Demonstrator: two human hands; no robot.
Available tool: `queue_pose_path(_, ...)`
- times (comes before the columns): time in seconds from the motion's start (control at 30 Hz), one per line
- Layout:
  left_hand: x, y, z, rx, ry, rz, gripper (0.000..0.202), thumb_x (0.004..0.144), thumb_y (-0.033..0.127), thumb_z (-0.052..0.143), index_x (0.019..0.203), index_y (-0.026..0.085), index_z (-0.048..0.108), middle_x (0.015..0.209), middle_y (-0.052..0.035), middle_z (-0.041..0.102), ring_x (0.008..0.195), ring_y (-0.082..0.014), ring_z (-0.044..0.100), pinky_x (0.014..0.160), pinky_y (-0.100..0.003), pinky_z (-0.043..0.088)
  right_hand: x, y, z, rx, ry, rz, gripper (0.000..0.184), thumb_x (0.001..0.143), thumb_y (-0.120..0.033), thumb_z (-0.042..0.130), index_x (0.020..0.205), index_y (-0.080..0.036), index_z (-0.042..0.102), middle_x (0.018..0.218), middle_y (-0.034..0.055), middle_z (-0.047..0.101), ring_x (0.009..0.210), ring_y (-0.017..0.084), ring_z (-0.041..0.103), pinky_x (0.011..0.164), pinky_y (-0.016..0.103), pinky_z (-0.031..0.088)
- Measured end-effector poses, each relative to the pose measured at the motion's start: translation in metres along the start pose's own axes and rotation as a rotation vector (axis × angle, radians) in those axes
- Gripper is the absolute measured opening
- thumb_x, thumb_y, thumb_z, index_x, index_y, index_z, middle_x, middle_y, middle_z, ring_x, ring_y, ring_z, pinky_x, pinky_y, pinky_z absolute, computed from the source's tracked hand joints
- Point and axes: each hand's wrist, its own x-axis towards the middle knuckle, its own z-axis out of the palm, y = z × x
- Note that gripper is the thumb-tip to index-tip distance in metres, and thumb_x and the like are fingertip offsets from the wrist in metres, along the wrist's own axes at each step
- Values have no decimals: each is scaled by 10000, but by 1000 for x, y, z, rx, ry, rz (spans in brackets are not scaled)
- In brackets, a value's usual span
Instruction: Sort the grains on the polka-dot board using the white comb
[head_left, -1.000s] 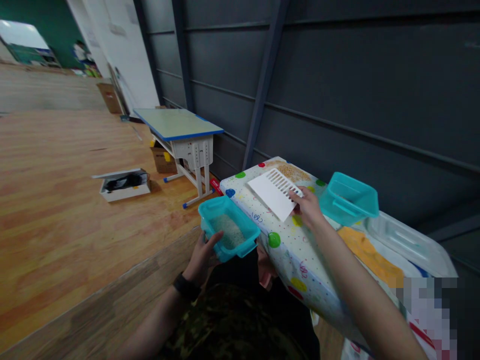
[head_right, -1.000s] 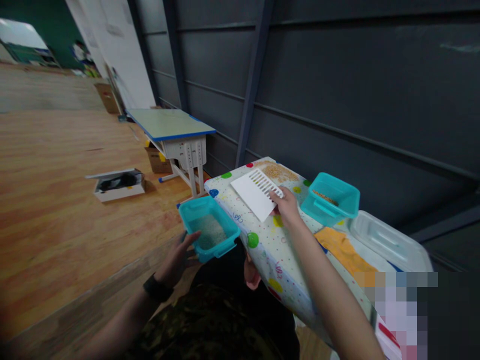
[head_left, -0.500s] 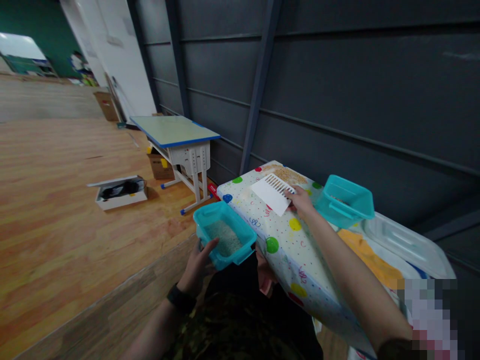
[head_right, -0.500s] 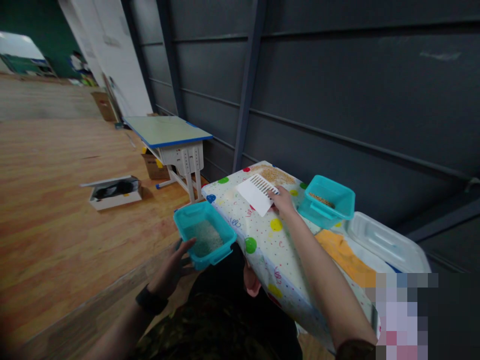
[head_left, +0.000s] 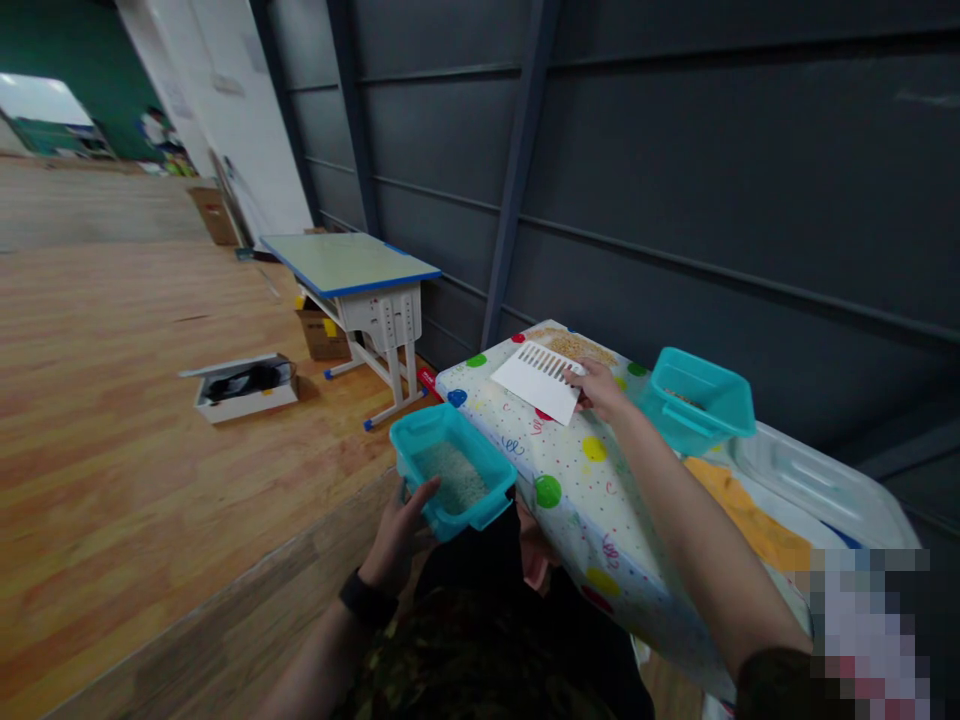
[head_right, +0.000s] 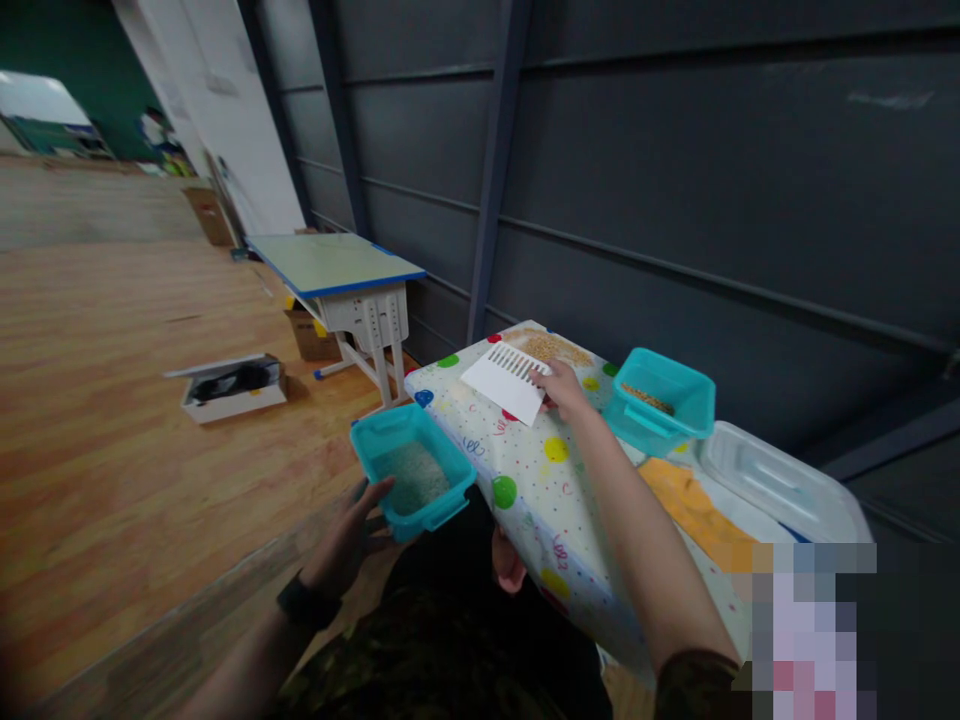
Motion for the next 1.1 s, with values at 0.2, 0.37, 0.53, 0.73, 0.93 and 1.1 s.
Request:
queue_pose_path(0.2, 3, -3, -5, 0, -33, 27, 726, 956, 504, 869, 1577, 253, 591, 1487, -169, 776, 909, -266, 863, 659, -359, 709, 17, -7, 18, -59, 176, -179, 377, 905, -384, 795, 1253, -246, 757, 1101, 78, 812, 870, 261, 764, 698, 413, 699)
queue_pose_path(0.37, 4, -4, -7, -10, -21, 20, 729, 900, 534, 925, 1516, 279, 629, 1456, -138, 791, 919, -251, 865, 678, -349, 719, 16, -7, 24, -140, -19, -187, 312, 886, -322, 794, 1184, -226, 789, 915, 40, 776, 700, 211, 688, 630, 356, 639)
queue_pose_path(0.53, 3, -5, -9, -10, -19, 33, 764, 885, 573, 935, 1522, 272, 640, 1447, -147, 793, 933, -263, 870, 701, -369, 723, 22, -13, 20, -76, -90, -178, 323, 861, -348, 847, 1162, -251, 780, 828, 2, 738, 638, 185, 645, 565, 293, 573)
queue_pose_path(0.73, 2, -4, -10, -26, -13, 19, 757, 878, 580, 938, 1513, 271, 667, 1412, -141, 804, 941, -266, 866, 709, -369, 718, 39, -21, 46, -109, 32, -421, 268, 893, -345, 787, 1136, -232, 781, 1092, 73, 822, 1026, 282, 753, 947, 427, 634)
queue_pose_path(0.93, 6, -6, -7, -22, 27, 16, 652, 876, 565, 933, 1400, 251, 705, 1428, -143, 791, 886, -241, 852, 700, -362, 711, 43, -24, 53, -246, -63, -528, 220, 934, -226, 730, 1146, -228, 787, 1164, 75, 836, 1091, 274, 743, 1044, 446, 604)
queue_pose_path(1.1, 6, -3, -1, -32, 57, 20, 676, 839, 516, 958, 1407, 251, 704, 1379, -141, 791, 830, -236, 840, 661, -364, 695, 36, -25, 44, -242, -146, -536, 237, 919, -203, 774, 1154, -223, 802, 1196, 95, 831, 1098, 288, 749, 958, 416, 640)
